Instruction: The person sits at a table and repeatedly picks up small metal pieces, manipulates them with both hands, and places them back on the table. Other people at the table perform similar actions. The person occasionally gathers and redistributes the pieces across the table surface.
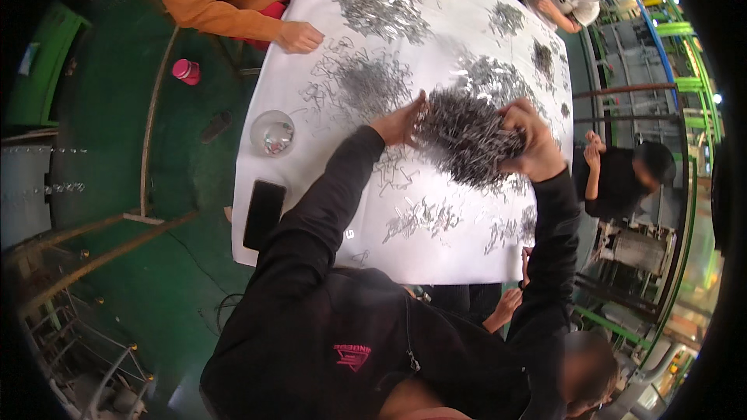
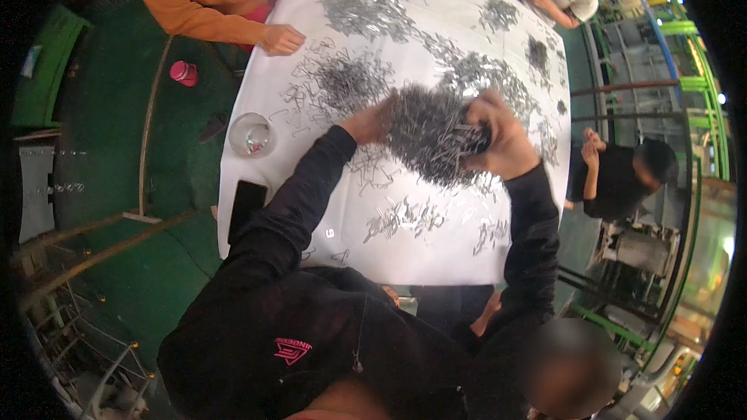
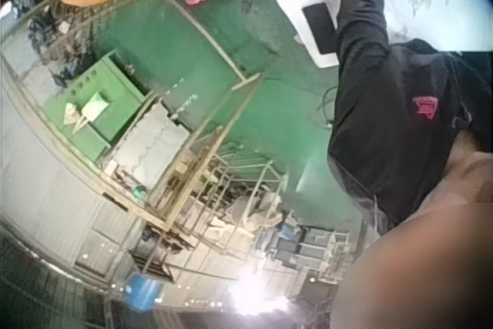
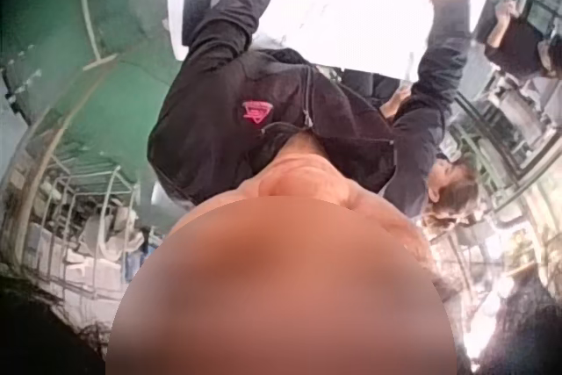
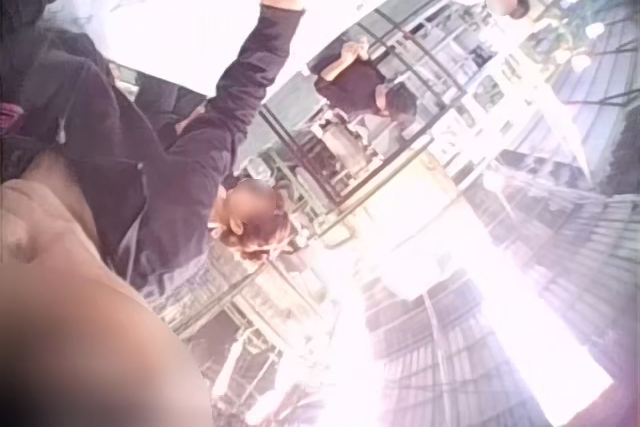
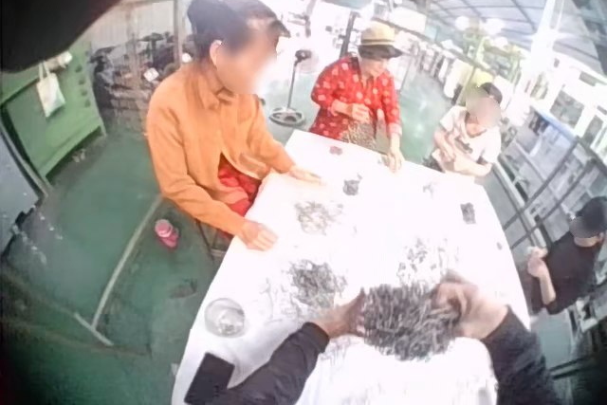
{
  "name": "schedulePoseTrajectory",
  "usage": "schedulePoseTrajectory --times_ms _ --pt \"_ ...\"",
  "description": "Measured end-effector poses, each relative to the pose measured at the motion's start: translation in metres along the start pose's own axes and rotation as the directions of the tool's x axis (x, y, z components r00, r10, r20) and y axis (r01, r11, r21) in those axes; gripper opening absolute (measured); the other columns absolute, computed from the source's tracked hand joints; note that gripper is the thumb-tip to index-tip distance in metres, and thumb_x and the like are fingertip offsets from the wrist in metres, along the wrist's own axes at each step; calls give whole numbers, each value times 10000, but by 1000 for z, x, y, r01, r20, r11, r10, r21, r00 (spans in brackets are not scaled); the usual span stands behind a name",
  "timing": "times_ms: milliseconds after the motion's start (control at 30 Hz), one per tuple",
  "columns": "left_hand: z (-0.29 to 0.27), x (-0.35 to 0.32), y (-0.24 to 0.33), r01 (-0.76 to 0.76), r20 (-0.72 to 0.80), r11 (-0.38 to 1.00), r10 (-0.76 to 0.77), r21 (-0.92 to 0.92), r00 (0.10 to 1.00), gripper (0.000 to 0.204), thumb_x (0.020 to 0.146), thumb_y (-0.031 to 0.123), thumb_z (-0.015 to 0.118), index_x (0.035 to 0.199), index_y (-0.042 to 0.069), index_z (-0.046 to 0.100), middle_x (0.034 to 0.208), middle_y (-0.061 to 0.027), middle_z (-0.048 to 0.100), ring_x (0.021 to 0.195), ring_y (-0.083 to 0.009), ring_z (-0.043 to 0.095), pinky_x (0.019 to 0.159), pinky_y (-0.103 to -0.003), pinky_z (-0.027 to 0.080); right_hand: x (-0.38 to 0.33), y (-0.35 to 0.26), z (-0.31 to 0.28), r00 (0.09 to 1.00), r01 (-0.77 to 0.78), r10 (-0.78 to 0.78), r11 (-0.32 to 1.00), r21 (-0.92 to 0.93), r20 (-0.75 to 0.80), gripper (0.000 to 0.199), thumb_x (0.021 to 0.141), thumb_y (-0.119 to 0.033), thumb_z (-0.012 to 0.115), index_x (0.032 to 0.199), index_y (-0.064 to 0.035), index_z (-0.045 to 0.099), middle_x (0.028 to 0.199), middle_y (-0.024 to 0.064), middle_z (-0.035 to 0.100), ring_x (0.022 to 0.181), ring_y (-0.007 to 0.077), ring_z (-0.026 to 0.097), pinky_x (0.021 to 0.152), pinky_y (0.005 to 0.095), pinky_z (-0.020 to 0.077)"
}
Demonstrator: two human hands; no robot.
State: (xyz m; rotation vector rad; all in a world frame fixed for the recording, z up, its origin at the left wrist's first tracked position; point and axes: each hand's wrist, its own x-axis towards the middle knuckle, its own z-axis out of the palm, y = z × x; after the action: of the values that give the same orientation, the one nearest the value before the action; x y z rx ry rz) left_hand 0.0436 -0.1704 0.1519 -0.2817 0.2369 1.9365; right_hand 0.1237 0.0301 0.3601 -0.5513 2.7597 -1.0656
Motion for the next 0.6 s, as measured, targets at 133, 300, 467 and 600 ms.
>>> schedulePoseTrajectory --times_ms 133,300,467,600 --pt "-14 -18 -13 -117 40 788 117 605 992 516 969 300 461 1438 129 330 1388 -95 457 1260 -221 453 1044 -369 399 -3 26 48 994 -108 109 994 25 -3 548 416 37 815 807 -71 448 975 76 446 929 231 491 831 309 432" --pt "-68 -24 -15 -74 -54 859 117 507 992 395 983 292 450 1327 100 427 1238 -55 530 1099 -175 539 940 -378 470 -10 43 81 995 -95 94 994 49 19 517 454 17 818 792 -64 435 926 86 424 832 233 473 762 325 447" --pt "-91 -33 -10 -81 -65 808 145 583 987 238 949 149 501 1170 66 536 1066 -20 573 996 -146 569 848 -359 516 -12 45 90 997 -78 78 997 -6 16 501 466 38 797 801 -54 437 941 97 414 846 245 485 771 336 454" --pt "-96 -24 15 -3 -103 172 603 985 791 203 894 67 542 1088 79 602 1066 -35 592 956 -185 572 843 -381 508 -16 22 72 998 -48 48 999 6 47 503 467 46 789 810 -54 435 948 98 425 848 250 503 766 341 463"
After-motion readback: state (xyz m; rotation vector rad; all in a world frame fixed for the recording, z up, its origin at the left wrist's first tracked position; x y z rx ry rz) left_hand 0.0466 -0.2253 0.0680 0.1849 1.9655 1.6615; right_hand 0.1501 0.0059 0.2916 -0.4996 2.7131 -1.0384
